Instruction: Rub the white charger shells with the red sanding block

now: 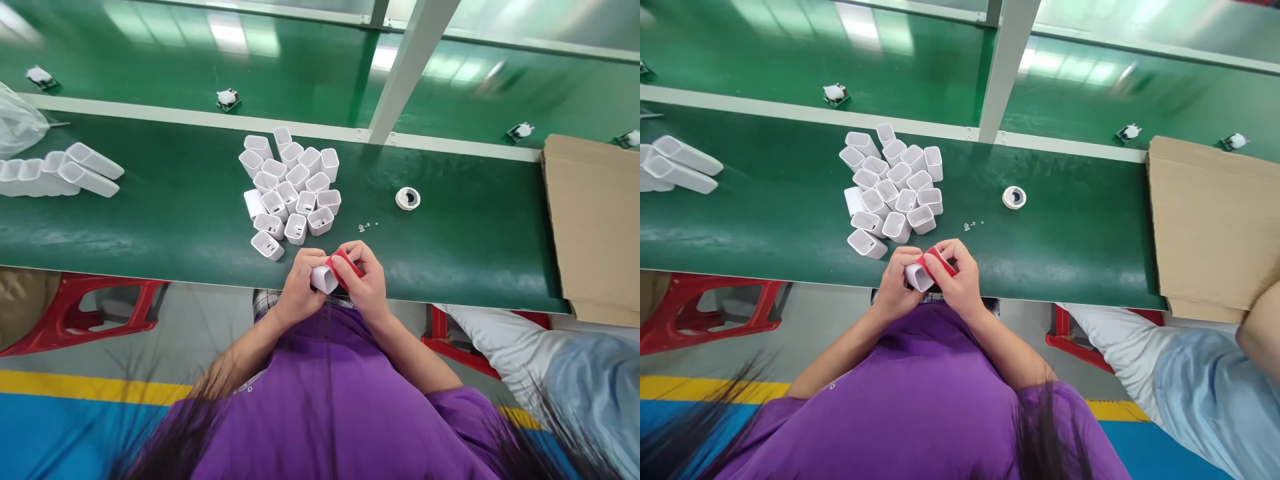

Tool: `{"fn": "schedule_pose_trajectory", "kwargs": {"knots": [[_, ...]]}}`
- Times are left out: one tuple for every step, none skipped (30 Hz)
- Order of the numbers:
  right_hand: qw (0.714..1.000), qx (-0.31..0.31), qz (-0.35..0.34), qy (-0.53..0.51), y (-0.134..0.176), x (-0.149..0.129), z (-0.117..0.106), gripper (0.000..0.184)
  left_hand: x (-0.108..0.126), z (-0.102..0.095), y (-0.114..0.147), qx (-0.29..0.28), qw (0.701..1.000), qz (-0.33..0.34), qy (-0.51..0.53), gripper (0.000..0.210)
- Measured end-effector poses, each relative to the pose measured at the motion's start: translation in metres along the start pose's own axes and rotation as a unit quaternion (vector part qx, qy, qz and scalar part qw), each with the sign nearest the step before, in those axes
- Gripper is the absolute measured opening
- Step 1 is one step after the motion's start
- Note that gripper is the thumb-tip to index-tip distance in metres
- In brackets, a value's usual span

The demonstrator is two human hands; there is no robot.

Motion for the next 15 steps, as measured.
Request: {"fn": "schedule_pose_trajectory", "kwargs": {"knots": [[1.000, 0.008, 0.020, -0.021, -0.002, 0.002, 0.000, 0.030, -0.001, -0.001, 0.000, 0.004, 1.000, -0.005, 0.011, 0.028], [0.998, 0.010, 0.040, -0.046, -0.003, 0.005, -0.001, 0.031, -0.001, -0.003, 0.000, 0.005, 0.999, -0.017, 0.029, 0.031], [0.996, 0.007, 0.057, -0.072, -0.005, 0.007, -0.002, 0.032, -0.002, -0.005, 0.000, 0.001, 0.998, -0.036, 0.053, 0.033], [0.993, -0.002, 0.069, -0.095, -0.006, 0.009, -0.004, 0.033, -0.002, -0.007, -0.001, -0.011, 0.995, -0.060, 0.080, 0.036], [0.991, -0.013, 0.072, -0.114, -0.007, 0.010, -0.006, 0.033, -0.002, -0.009, -0.002, -0.028, 0.990, -0.088, 0.106, 0.037], [0.990, -0.025, 0.065, -0.124, -0.008, 0.010, -0.008, 0.034, -0.002, -0.011, -0.004, -0.049, 0.984, -0.114, 0.128, 0.036], [0.991, -0.037, 0.049, -0.122, -0.008, 0.009, -0.011, 0.034, -0.002, -0.013, -0.006, -0.070, 0.978, -0.134, 0.145, 0.036], [0.993, -0.049, 0.026, -0.107, -0.008, 0.006, -0.013, 0.034, -0.002, -0.014, -0.008, -0.086, 0.973, -0.143, 0.158, 0.035], [0.995, -0.061, 0.001, -0.078, -0.007, 0.002, -0.015, 0.034, -0.001, -0.015, -0.010, -0.094, 0.971, -0.143, 0.167, 0.034], [0.996, -0.073, -0.025, -0.041, -0.006, -0.002, -0.016, 0.033, -0.001, -0.015, -0.012, -0.101, 0.970, -0.138, 0.172, 0.034], [0.996, -0.082, -0.045, -0.004, -0.004, -0.006, -0.016, 0.031, -0.001, -0.015, -0.013, -0.107, 0.970, -0.134, 0.171, 0.035], [0.994, -0.085, -0.059, 0.028, -0.003, -0.010, -0.015, 0.029, -0.001, -0.014, -0.014, -0.113, 0.971, -0.131, 0.163, 0.036], [0.993, -0.081, -0.067, 0.054, -0.001, -0.014, -0.014, 0.026, -0.002, -0.013, -0.014, -0.119, 0.973, -0.128, 0.152, 0.038], [0.992, -0.074, -0.070, 0.073, 0.000, -0.016, -0.013, 0.024, -0.002, -0.013, -0.014, -0.123, 0.974, -0.126, 0.141, 0.041], [0.992, -0.064, -0.069, 0.084, 0.001, -0.017, -0.011, 0.022, -0.002, -0.012, -0.014, -0.128, 0.975, -0.123, 0.132, 0.045]]}}
Point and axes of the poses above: each hand's wrist, its own y-axis away from the middle knuckle, its own z-axis out of the palm, x = y × z, the point moved 1 cm from there along -y, towards the middle knuckle, and after that the axes turned 9 degrees about z, right-handed, at the moved point
